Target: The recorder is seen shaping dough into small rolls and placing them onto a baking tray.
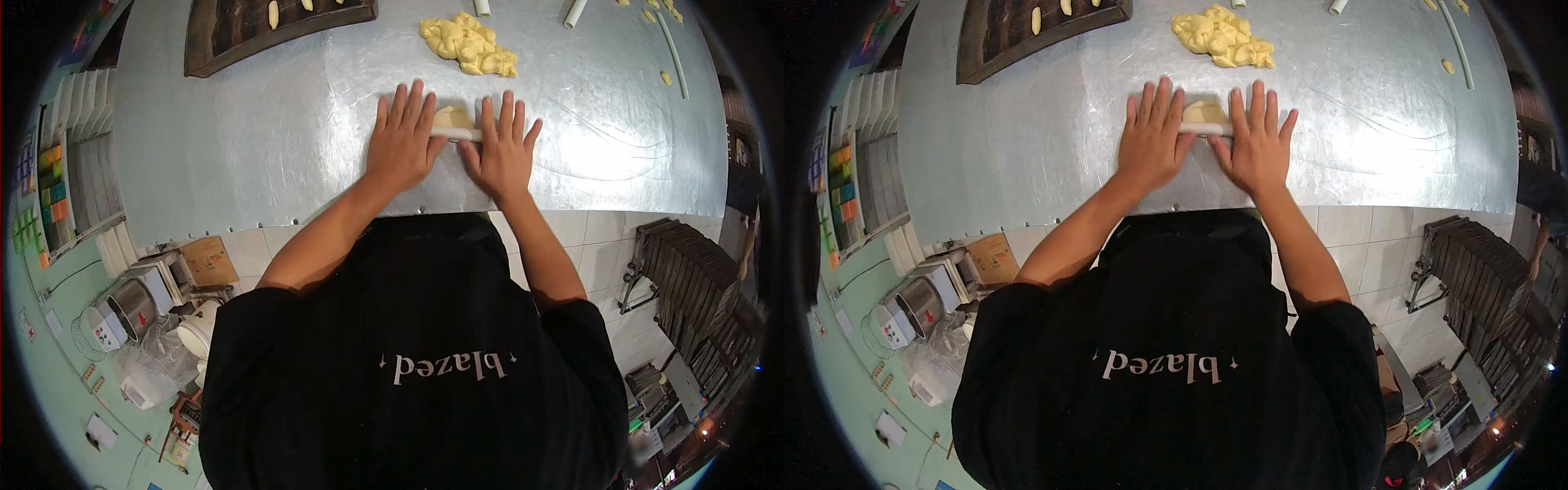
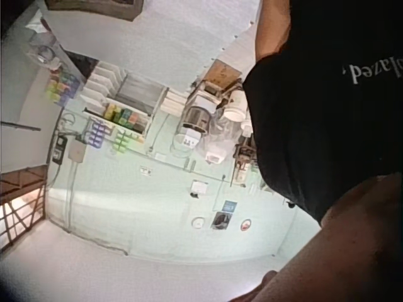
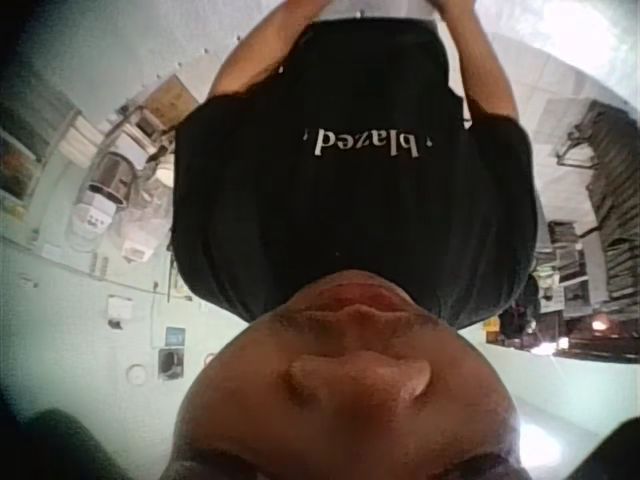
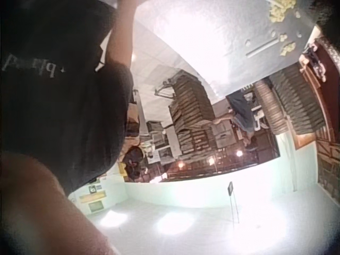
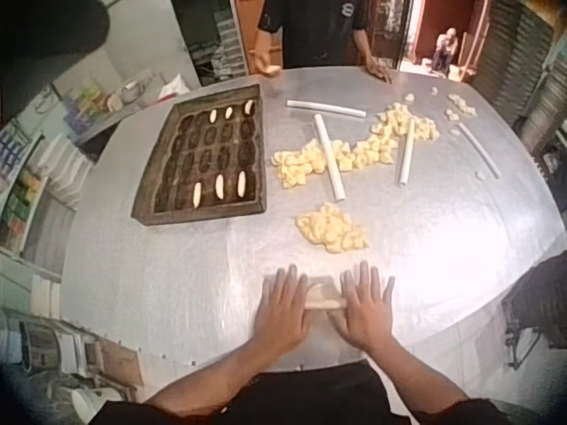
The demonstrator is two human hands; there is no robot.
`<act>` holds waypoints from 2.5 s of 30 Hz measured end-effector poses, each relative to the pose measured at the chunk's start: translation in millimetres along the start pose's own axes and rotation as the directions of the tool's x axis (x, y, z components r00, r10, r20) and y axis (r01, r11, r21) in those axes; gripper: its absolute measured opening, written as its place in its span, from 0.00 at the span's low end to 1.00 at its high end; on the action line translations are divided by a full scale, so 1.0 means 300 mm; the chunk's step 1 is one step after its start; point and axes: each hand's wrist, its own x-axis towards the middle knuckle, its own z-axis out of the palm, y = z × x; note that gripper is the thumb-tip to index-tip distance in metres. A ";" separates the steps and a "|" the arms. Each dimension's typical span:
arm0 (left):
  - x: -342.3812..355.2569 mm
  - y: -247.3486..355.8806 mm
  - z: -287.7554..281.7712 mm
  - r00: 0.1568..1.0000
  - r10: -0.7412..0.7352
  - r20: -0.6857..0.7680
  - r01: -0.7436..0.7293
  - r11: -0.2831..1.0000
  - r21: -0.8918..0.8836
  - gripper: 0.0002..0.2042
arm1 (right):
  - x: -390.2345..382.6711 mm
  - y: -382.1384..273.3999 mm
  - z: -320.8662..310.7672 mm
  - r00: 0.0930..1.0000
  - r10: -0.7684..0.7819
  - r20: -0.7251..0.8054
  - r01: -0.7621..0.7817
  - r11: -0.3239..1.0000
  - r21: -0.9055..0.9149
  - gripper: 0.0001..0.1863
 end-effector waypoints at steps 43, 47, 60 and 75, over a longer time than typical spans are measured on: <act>-0.265 0.031 -0.080 0.978 0.194 0.082 -0.148 0.910 -0.387 0.28 | -0.172 -0.021 -0.119 0.937 -0.291 0.195 0.239 0.938 0.253 0.39; -0.293 -0.012 -0.098 0.997 0.019 -0.074 -0.053 0.866 -0.497 0.27 | 0.088 -0.172 -0.015 0.976 -0.213 0.044 0.203 0.965 0.169 0.40; -0.373 -0.084 -0.180 0.980 -0.186 -0.069 0.115 0.815 -0.568 0.25 | 0.225 -0.222 0.033 0.916 -0.237 0.324 0.171 0.960 0.220 0.42; -0.194 -0.042 -0.128 0.980 -0.167 -0.105 0.074 0.804 -0.590 0.23 | 0.223 -0.069 0.061 0.888 -0.381 0.256 0.185 0.807 0.561 0.29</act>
